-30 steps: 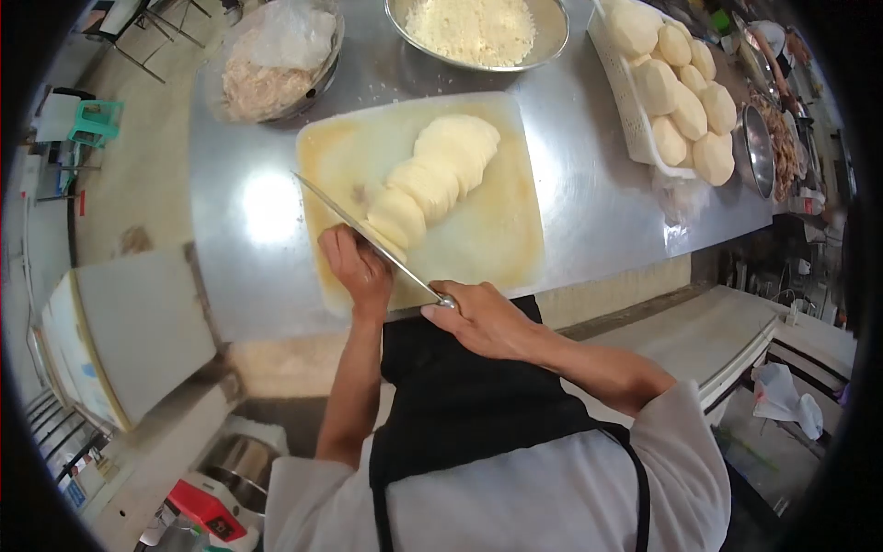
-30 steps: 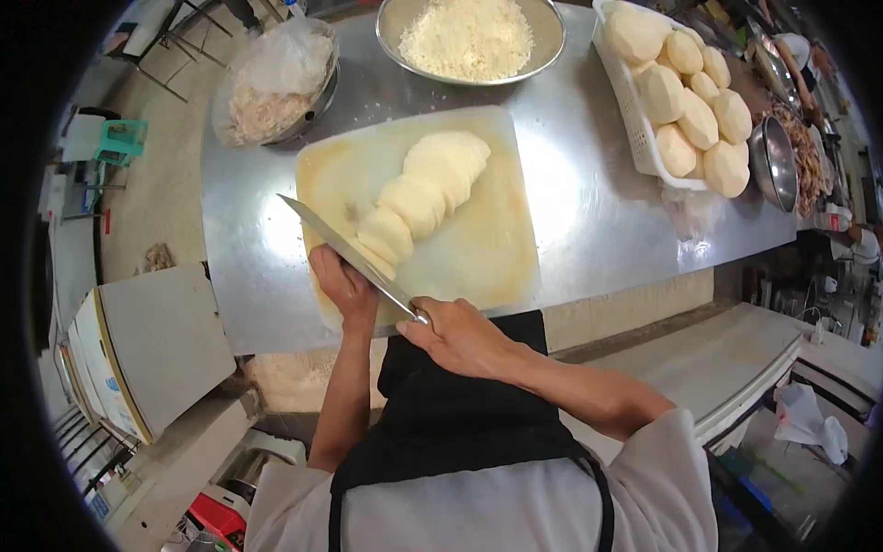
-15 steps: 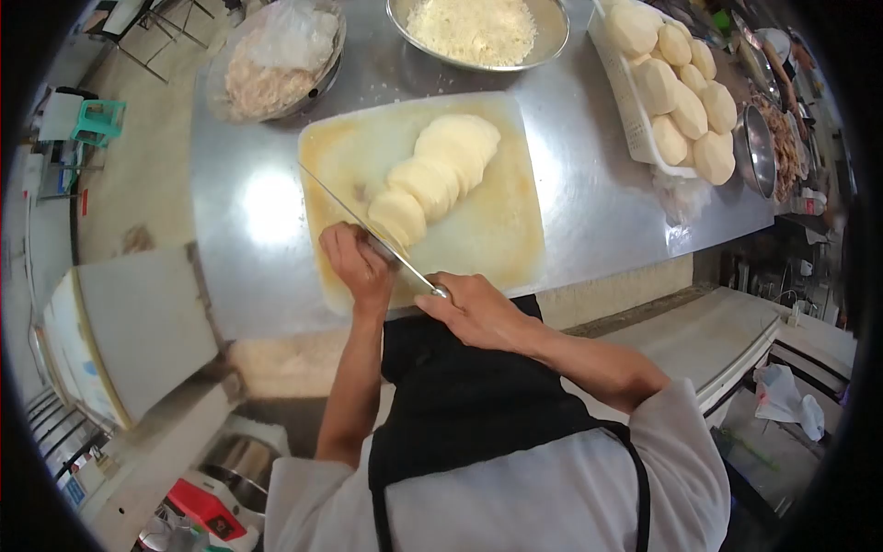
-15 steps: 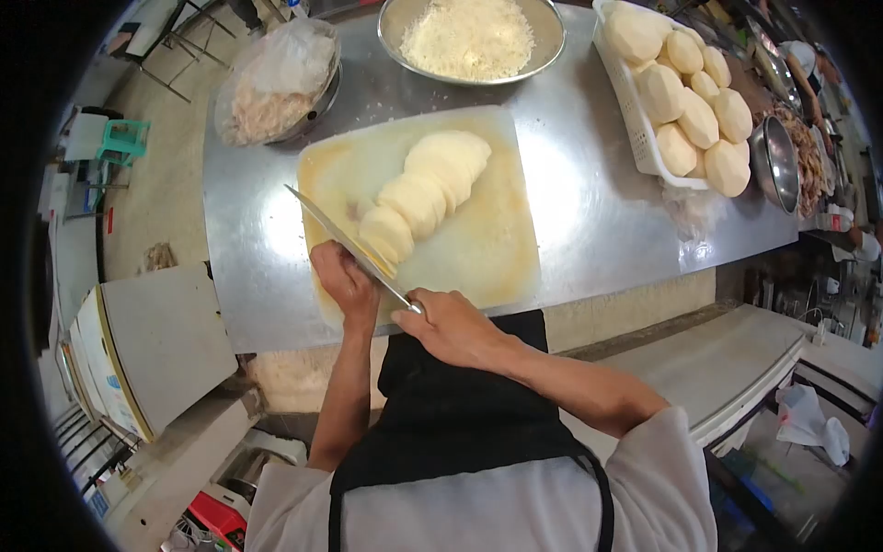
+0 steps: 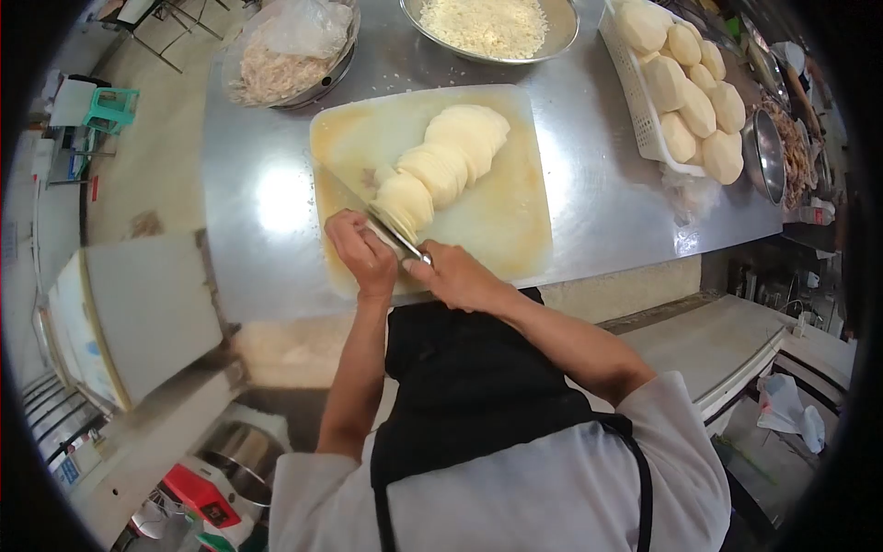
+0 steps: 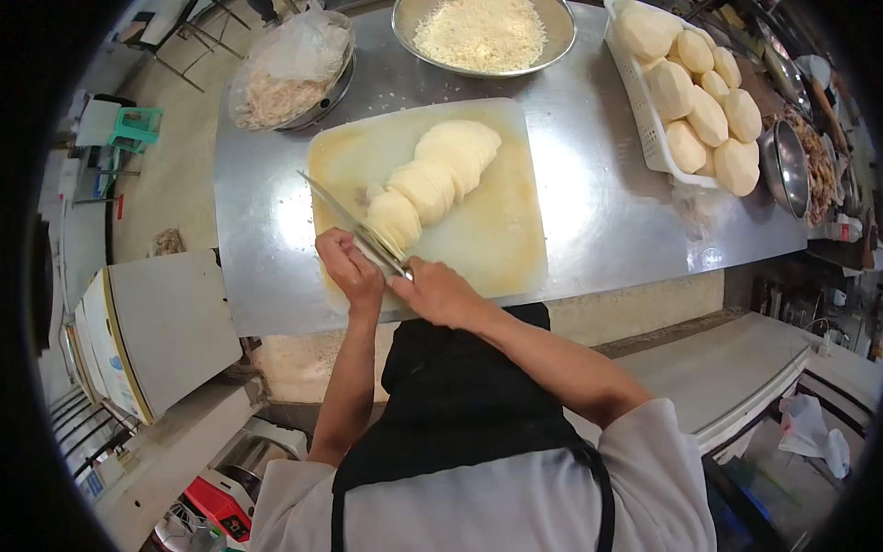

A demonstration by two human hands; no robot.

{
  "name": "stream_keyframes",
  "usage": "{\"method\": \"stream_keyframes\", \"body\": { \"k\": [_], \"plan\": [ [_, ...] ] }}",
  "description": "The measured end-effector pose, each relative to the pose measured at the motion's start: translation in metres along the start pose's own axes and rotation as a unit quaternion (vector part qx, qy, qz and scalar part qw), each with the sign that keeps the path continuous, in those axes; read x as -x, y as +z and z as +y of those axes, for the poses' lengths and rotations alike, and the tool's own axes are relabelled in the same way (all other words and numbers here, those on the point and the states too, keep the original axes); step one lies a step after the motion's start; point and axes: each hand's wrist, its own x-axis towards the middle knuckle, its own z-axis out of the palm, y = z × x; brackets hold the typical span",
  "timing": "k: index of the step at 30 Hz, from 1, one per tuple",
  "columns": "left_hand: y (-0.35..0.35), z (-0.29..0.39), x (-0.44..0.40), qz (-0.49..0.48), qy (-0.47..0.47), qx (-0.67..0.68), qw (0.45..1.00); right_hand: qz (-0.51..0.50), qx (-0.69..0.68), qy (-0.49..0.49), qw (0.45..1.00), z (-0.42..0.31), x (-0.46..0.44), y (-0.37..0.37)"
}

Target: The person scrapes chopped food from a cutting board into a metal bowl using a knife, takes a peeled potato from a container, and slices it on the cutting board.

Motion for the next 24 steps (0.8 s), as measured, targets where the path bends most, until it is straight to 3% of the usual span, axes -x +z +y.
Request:
{"method": "stream_keyframes", "body": {
  "k": [1,5,8,9,12,13,15,16,17,20,21,24],
  "plan": [
    [-0.002,0.003,0.002,-0.002,-0.015,0.006,1.000,-0.040,-0.030,0.059,0.997,-0.010,0.005,-0.011],
    [-0.021,0.016,0.006,-0.053,-0.015,-0.104,0.993,-0.078,-0.056,0.101,0.990,-0.012,0.005,-0.023],
    [-0.051,0.033,0.011,-0.135,-0.257,-0.011,0.957,0.066,0.056,-0.106,0.991,0.034,0.002,0.029],
    [-0.060,0.027,0.013,-0.164,-0.247,-0.016,0.955,0.015,0.027,-0.044,0.999,0.017,0.011,0.027],
    [-0.071,0.000,0.022,-0.154,-0.267,0.077,0.948,0.004,0.030,-0.027,0.999,0.010,0.014,0.032],
    [-0.077,-0.005,0.018,-0.169,-0.325,0.128,0.921,0.020,0.028,-0.050,0.998,0.015,0.013,0.033],
    [-0.072,0.002,0.021,-0.076,-0.249,0.135,0.956,0.056,0.024,-0.097,0.993,0.032,0.004,0.029],
    [-0.069,0.007,0.020,-0.029,-0.210,0.140,0.967,0.024,-0.004,-0.054,0.998,0.022,0.006,0.014],
    [-0.064,0.001,0.023,-0.004,-0.063,0.072,0.995,-0.013,-0.030,-0.010,0.999,0.011,0.010,-0.005],
    [-0.079,0.001,0.034,-0.179,0.095,-0.080,0.976,-0.067,-0.061,0.037,0.995,0.007,0.018,-0.023],
    [-0.086,0.004,0.031,-0.189,0.122,-0.122,0.967,-0.068,-0.054,0.037,0.996,0.005,0.023,-0.025],
    [-0.075,-0.019,0.023,-0.087,-0.065,-0.043,0.993,-0.082,-0.043,0.064,0.994,0.002,0.031,-0.029]
  ]
}}
